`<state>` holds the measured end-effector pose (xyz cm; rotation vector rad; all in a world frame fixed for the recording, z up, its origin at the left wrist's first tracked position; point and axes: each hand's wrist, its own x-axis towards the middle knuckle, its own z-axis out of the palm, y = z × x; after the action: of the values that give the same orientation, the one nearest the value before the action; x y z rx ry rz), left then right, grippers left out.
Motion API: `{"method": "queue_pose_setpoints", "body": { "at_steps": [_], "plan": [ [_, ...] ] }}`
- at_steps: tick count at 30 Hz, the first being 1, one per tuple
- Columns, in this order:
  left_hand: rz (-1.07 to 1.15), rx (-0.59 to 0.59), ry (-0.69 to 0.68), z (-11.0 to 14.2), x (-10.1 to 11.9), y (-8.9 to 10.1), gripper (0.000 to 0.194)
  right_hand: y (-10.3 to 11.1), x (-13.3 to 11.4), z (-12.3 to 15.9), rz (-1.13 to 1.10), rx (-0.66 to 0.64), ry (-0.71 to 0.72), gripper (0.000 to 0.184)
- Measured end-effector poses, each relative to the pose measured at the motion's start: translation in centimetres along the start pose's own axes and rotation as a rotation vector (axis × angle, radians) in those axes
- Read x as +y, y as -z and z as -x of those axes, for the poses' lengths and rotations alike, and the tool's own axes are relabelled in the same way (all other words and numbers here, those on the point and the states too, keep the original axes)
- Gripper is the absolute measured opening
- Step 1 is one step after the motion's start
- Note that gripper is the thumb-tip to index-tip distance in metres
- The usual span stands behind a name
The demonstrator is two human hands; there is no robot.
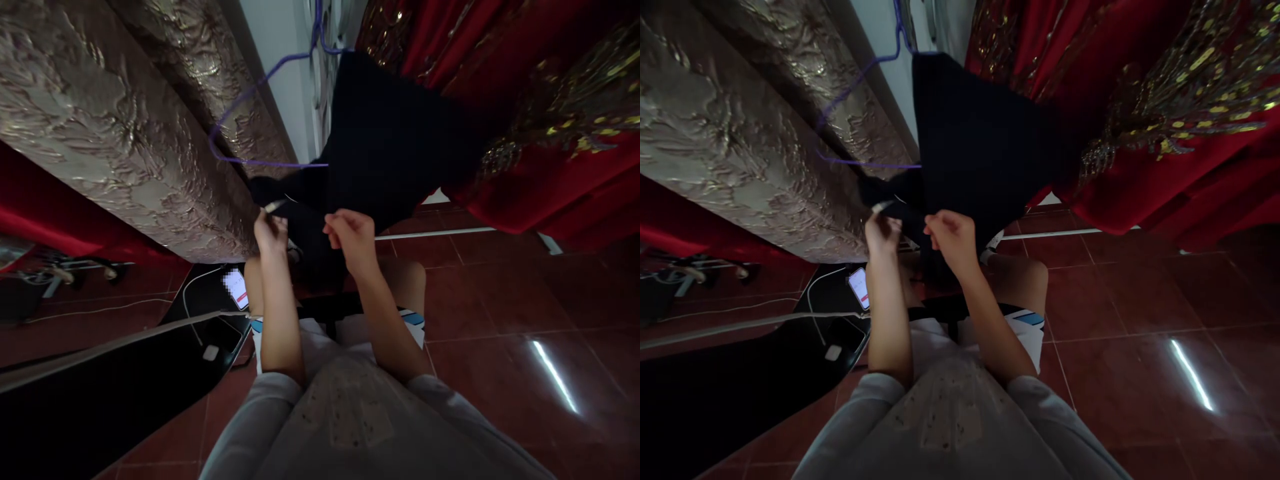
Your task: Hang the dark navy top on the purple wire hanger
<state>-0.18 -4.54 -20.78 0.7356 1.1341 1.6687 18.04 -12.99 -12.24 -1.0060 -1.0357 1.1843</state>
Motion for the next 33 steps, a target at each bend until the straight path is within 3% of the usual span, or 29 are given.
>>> {"method": "queue_pose_setpoints", "body": {
  "at_steps": [4, 8, 10, 13, 15, 17, 18, 21, 24, 26, 28, 30, 33],
  "plan": [
    [0.011, 0.008, 0.119, 5.2, -1.4, -0.7, 0.047, 3.9, 2.0, 1.6, -0.172, 0.218, -0.132, 0.029],
    [0.055, -0.226, 0.106, 8.6, 0.0, -3.6, 0.039, 5.9, 3.3, 2.0, -0.107, 0.312, -0.098, 0.032],
    [-0.010, -0.338, 0.030, 10.1, 0.9, -6.0, 0.029, 5.9, 3.8, 2.0, -0.002, 0.177, -0.058, 0.025],
    [-0.174, -0.425, -0.184, 11.8, 2.4, -8.8, 0.019, 5.3, 4.3, 2.1, 0.064, -0.107, -0.019, 0.042],
    [-0.277, -0.467, -0.351, 12.1, 3.3, -9.3, 0.017, 4.8, 3.9, 2.1, 0.092, -0.214, -0.021, 0.024],
    [-0.332, -0.516, -0.421, 11.5, 3.9, -8.1, 0.021, 4.6, 2.7, 1.9, 0.150, -0.281, -0.032, 0.005],
    [-0.349, -0.551, -0.413, 11.0, 4.0, -7.0, 0.027, 4.6, 1.8, 1.7, 0.189, -0.322, -0.028, 0.007],
    [-0.434, -0.726, -0.315, 9.4, 3.4, -2.7, 0.047, 4.3, -1.7, -0.2, 0.299, -0.442, 0.093, 0.009],
    [-0.587, -0.907, -0.143, 8.7, 2.7, 1.1, 0.035, 3.2, -4.2, -3.9, 0.368, -0.393, 0.314, 0.011],
    [-0.661, -0.891, -0.056, 8.3, 3.2, 2.7, 0.025, 2.0, -4.5, -7.0, 0.378, -0.246, 0.411, 0.014],
    [-0.708, -0.793, -0.046, 7.7, 4.6, 4.0, 0.023, 0.9, -3.7, -9.9, 0.367, -0.119, 0.436, 0.010],
    [-0.779, -0.695, -0.105, 6.6, 6.5, 5.1, 0.019, 0.5, -2.3, -11.9, 0.359, -0.075, 0.415, 0.009],
    [-0.947, -0.651, -0.223, 4.5, 9.3, 6.6, 0.018, 1.6, -1.2, -12.9, 0.363, -0.045, 0.371, 0.032]
  ]
}}
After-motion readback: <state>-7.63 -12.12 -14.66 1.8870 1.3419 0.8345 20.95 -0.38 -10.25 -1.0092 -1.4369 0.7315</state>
